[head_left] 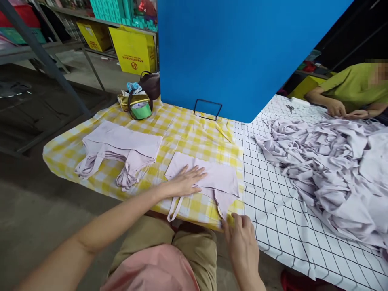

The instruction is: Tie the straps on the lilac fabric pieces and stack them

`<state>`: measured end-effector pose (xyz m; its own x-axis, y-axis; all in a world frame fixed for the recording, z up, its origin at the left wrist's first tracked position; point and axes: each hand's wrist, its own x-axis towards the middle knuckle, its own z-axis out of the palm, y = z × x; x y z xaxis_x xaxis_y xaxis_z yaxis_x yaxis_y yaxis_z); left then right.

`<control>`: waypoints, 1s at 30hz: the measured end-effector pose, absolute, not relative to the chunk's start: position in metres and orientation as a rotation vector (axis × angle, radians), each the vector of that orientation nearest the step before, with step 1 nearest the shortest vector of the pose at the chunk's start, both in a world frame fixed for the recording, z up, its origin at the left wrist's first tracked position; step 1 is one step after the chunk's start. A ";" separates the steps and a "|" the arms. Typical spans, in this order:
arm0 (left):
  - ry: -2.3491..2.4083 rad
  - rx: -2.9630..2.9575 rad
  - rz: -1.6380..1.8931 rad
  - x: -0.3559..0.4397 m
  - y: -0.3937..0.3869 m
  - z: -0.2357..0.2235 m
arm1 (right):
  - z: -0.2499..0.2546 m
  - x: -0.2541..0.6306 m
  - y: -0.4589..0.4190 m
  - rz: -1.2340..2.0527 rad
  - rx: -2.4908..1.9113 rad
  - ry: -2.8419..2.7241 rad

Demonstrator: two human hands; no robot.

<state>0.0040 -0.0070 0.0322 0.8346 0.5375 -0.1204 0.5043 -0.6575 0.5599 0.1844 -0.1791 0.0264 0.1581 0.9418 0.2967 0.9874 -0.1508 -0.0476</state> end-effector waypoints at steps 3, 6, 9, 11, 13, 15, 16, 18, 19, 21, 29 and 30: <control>0.639 2.418 0.064 0.028 -0.011 0.033 | 0.016 0.192 -0.184 -0.177 -2.187 -1.861; 0.596 2.470 0.015 0.040 -0.015 0.029 | 0.013 0.188 -0.189 -0.190 -2.083 -1.801; 0.596 2.512 0.012 0.042 -0.017 0.024 | 0.012 0.188 -0.196 -0.240 -1.948 -1.800; 0.583 2.490 0.015 0.042 -0.016 0.023 | 0.011 0.188 -0.203 -0.222 -1.859 -1.884; 0.562 2.434 0.018 0.040 -0.012 0.024 | 0.009 0.188 -0.212 -0.181 -1.796 -1.982; 0.598 2.373 0.080 0.035 -0.005 0.026 | 0.007 0.191 -0.219 -0.150 -1.769 -2.031; 0.670 2.352 0.149 0.031 0.000 0.027 | 0.007 0.193 -0.220 -0.135 -1.762 -2.034; 0.933 2.328 0.341 0.020 0.012 0.029 | 0.009 0.204 -0.213 -0.108 -1.780 -1.971; 1.104 2.314 0.430 0.013 0.019 0.030 | 0.011 0.211 -0.205 -0.093 -1.808 -1.909; 1.455 2.263 0.504 0.000 0.032 0.031 | 0.018 0.229 -0.178 -0.062 -1.905 -1.737; 1.791 1.960 0.226 -0.011 0.063 0.036 | 0.034 0.265 -0.044 0.337 -2.369 -1.308; 1.752 1.948 0.234 -0.012 0.066 0.036 | 0.032 0.264 -0.037 0.385 -2.358 -1.311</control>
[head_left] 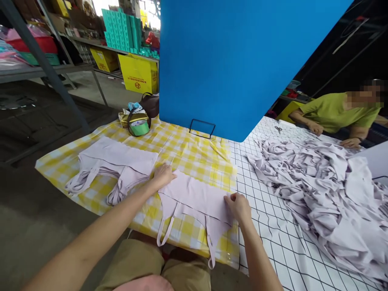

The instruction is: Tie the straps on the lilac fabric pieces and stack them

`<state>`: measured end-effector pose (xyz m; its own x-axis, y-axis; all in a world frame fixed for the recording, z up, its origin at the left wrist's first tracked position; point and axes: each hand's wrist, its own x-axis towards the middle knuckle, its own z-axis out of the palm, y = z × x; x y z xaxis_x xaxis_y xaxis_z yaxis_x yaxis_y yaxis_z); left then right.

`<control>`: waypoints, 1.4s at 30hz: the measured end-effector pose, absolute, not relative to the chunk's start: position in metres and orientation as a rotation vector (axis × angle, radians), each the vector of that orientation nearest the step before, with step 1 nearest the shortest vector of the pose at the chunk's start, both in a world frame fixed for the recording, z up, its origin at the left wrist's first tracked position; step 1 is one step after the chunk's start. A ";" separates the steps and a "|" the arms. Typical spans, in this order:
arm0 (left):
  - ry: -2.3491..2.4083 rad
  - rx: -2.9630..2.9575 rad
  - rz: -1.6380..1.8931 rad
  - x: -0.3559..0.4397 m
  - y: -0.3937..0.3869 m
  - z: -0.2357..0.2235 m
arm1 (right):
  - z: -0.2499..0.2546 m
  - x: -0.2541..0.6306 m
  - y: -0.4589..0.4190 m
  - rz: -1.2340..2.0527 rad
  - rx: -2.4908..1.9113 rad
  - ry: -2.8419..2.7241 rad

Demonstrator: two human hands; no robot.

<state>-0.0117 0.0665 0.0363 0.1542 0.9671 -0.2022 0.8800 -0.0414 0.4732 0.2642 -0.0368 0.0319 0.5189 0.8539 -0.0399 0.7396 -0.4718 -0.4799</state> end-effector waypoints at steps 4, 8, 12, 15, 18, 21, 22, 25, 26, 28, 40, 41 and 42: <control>1.583 1.891 0.338 -0.017 0.076 0.035 | 0.030 0.265 -0.031 0.512 -2.273 -1.286; 1.352 1.784 0.540 -0.022 0.081 0.038 | 0.050 0.274 -0.040 0.665 -2.085 -1.275; 1.106 1.655 0.759 -0.026 0.089 0.057 | 0.086 0.289 -0.040 0.857 -1.745 -1.155; 0.902 1.548 0.927 -0.026 0.099 0.085 | 0.116 0.300 -0.032 0.855 -1.609 -1.079; 0.809 1.588 1.024 -0.025 0.109 0.116 | 0.148 0.306 -0.020 0.784 -1.586 -1.069; 0.804 1.652 1.113 -0.023 0.119 0.147 | 0.183 0.305 -0.010 0.699 -1.545 -1.085; 0.811 1.657 1.148 -0.022 0.121 0.156 | 0.193 0.305 -0.007 0.671 -1.528 -1.100; 0.803 1.610 1.215 -0.022 0.126 0.179 | 0.221 0.302 0.001 0.618 -1.490 -1.137; 0.795 1.587 1.223 -0.023 0.127 0.185 | 0.227 0.301 0.002 0.610 -1.480 -1.144; 0.781 1.545 1.223 -0.024 0.129 0.194 | 0.237 0.299 0.005 0.595 -1.466 -1.154; 0.878 1.647 1.279 -0.044 0.123 0.184 | 0.222 0.286 0.007 0.568 -1.462 -1.241; 0.899 1.676 1.284 -0.049 0.119 0.179 | 0.213 0.285 0.001 0.557 -1.470 -1.274; 0.922 1.703 1.275 -0.055 0.112 0.172 | 0.203 0.284 -0.007 0.550 -1.487 -1.321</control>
<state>-0.0546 0.1120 0.1724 0.2265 0.8939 0.3869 0.0879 -0.4143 0.9059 0.2838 -0.0074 0.2033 0.2921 0.9142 0.2810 0.4447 0.1303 -0.8862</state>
